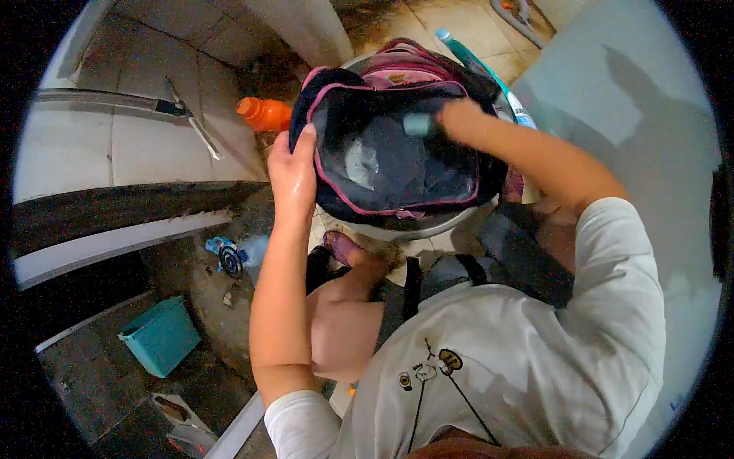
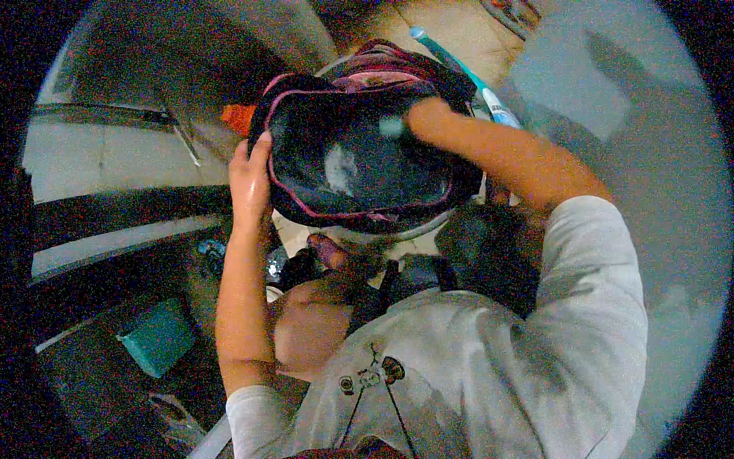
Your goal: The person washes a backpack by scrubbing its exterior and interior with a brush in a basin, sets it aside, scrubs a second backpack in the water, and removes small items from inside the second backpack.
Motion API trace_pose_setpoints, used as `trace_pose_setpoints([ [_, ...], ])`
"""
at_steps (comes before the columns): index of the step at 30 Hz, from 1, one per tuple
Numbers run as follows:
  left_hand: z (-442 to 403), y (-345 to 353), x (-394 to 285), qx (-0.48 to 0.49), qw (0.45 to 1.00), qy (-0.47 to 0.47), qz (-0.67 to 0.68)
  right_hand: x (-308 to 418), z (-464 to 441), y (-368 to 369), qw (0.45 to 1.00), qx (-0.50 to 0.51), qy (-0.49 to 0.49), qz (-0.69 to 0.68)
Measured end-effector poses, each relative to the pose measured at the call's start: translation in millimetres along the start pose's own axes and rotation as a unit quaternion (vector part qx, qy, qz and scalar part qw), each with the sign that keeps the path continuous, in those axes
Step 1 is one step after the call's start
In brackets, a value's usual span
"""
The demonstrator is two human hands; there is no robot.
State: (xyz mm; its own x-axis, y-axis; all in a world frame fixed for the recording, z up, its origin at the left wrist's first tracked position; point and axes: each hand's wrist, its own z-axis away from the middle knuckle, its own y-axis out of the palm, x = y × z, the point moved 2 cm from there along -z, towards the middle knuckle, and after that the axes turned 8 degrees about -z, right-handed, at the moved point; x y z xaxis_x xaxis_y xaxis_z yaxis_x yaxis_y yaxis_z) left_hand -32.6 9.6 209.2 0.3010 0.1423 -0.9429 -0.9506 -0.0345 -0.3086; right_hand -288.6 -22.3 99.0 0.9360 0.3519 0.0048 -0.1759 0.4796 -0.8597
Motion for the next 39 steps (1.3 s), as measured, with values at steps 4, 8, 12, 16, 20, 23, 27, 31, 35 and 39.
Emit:
trace_pose_setpoints([
  [4,-3,1,7,0.017,1.0,0.007,-0.001,2,1,38,0.999,-0.019,0.007,-0.04],
  [8,-2,11,11,0.024,0.999,-0.009,0.028,19,17,45,0.994,0.066,-0.075,-0.044],
  [12,-1,11,16,0.01,0.999,-0.009,-0.043,-11,-11,11,0.989,-0.131,0.04,-0.064],
  [16,-5,10,9,0.016,0.997,0.002,-0.071,0,-9,76,0.948,-0.194,-0.252,-0.02],
  [20,-6,13,13,0.022,0.998,-0.001,-0.056,-1,-10,-22,0.972,-0.207,0.054,-0.101],
  [23,-5,16,14,0.032,0.999,0.003,-0.038,7,-32,38,0.975,-0.085,0.083,-0.185],
  [27,-8,13,26,0.061,0.997,0.019,-0.05,68,-3,71,0.974,0.067,-0.214,-0.039],
  [31,4,13,8,0.034,0.996,0.01,-0.08,51,-69,47,0.993,-0.023,-0.088,-0.077],
  [35,2,16,11,0.063,0.997,-0.013,-0.037,87,-111,79,0.953,-0.14,0.039,-0.265],
  [39,2,24,13,0.076,0.993,-0.007,-0.093,135,-144,131,0.964,-0.019,-0.151,-0.217],
])
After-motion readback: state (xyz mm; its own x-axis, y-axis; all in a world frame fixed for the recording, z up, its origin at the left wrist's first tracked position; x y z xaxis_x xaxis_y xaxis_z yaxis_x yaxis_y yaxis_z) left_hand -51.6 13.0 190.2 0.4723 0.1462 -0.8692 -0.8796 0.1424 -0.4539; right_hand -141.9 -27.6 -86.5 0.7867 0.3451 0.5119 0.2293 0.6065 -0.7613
